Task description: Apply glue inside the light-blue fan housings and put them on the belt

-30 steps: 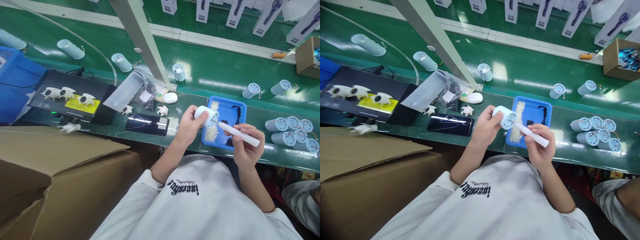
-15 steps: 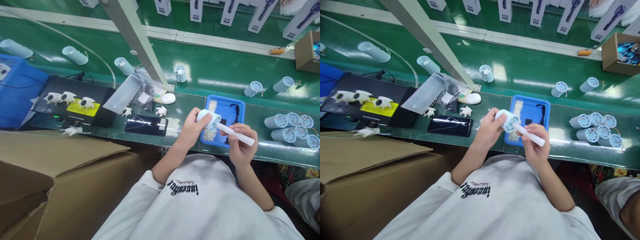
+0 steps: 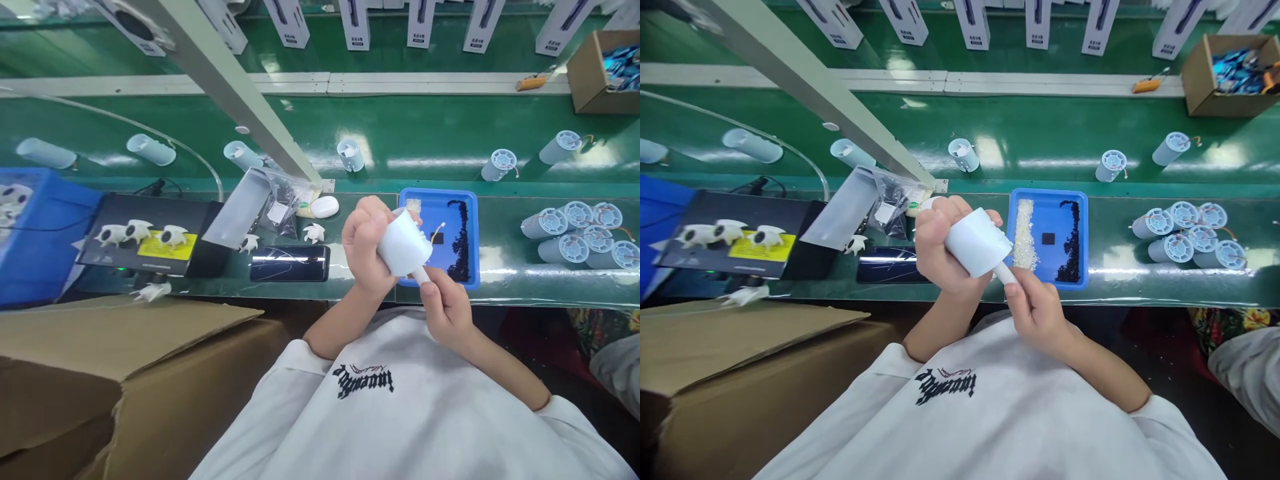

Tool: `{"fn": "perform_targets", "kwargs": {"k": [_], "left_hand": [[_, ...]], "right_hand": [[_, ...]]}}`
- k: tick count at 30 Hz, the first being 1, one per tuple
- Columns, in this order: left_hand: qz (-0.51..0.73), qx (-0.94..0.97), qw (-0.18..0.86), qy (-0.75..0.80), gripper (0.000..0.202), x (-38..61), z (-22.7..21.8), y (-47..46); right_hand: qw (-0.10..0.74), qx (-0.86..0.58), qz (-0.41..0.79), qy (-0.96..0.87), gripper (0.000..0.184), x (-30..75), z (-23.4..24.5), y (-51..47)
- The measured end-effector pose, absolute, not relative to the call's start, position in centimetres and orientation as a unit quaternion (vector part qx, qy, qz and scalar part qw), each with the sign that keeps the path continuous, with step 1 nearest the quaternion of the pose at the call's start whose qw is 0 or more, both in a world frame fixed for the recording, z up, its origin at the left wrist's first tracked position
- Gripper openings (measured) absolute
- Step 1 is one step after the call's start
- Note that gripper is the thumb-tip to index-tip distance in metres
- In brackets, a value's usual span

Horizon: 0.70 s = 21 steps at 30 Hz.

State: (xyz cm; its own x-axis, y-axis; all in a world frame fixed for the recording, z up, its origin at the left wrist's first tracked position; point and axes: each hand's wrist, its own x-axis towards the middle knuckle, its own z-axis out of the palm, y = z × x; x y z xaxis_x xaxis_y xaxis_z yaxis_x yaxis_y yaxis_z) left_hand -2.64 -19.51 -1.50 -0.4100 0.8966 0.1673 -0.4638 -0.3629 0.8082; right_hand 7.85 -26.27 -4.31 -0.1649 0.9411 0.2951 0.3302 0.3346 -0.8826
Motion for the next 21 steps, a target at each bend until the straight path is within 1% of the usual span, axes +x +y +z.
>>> {"fn": "perform_targets", "kwargs": {"k": [3, 7, 9, 11, 13, 14, 16, 17, 19, 21], "left_hand": [[0.768, 0.308, 0.469, 0.308, 0.056, -2.2, -1.3, -19.4], [0.722, 0.346, 0.485, 0.351, 0.056, -1.3, -2.4, -18.5], [0.706, 0.388, 0.514, 0.295, 0.054, -0.8, -2.8, -17.8], [0.641, 0.435, 0.587, 0.235, 0.053, -0.6, -2.9, -16.8], [0.555, 0.466, 0.641, 0.252, 0.053, -0.7, -2.8, -15.1], [0.529, 0.475, 0.643, 0.285, 0.050, -0.9, -2.8, -13.9], [0.524, 0.495, 0.590, 0.364, 0.043, -1.6, -3.0, -11.0], [0.515, 0.511, 0.562, 0.396, 0.042, -2.0, -3.3, -9.3], [0.468, 0.564, 0.513, 0.447, 0.050, -2.6, -4.4, -5.8], [0.414, 0.626, 0.448, 0.485, 0.051, -2.9, -5.9, -2.7]], "right_hand": [[0.466, -0.468, 0.364, -0.657, 0.034, 7.7, -4.0, -26.8], [0.489, -0.483, 0.403, -0.604, 0.038, 7.7, -4.2, -26.6], [0.511, -0.487, 0.412, -0.576, 0.038, 8.1, -4.4, -26.0], [0.534, -0.496, 0.400, -0.556, 0.039, 9.0, -4.6, -25.1], [0.529, -0.519, 0.386, -0.549, 0.041, 10.3, -5.0, -24.1], [0.509, -0.533, 0.389, -0.554, 0.041, 11.0, -5.3, -23.6], [0.469, -0.566, 0.401, -0.546, 0.036, 12.2, -6.1, -22.8], [0.468, -0.580, 0.400, -0.534, 0.032, 12.7, -6.6, -22.6], [0.472, -0.599, 0.390, -0.516, 0.028, 13.2, -7.6, -22.4], [0.483, -0.607, 0.372, -0.510, 0.022, 13.1, -8.5, -22.4]]}}
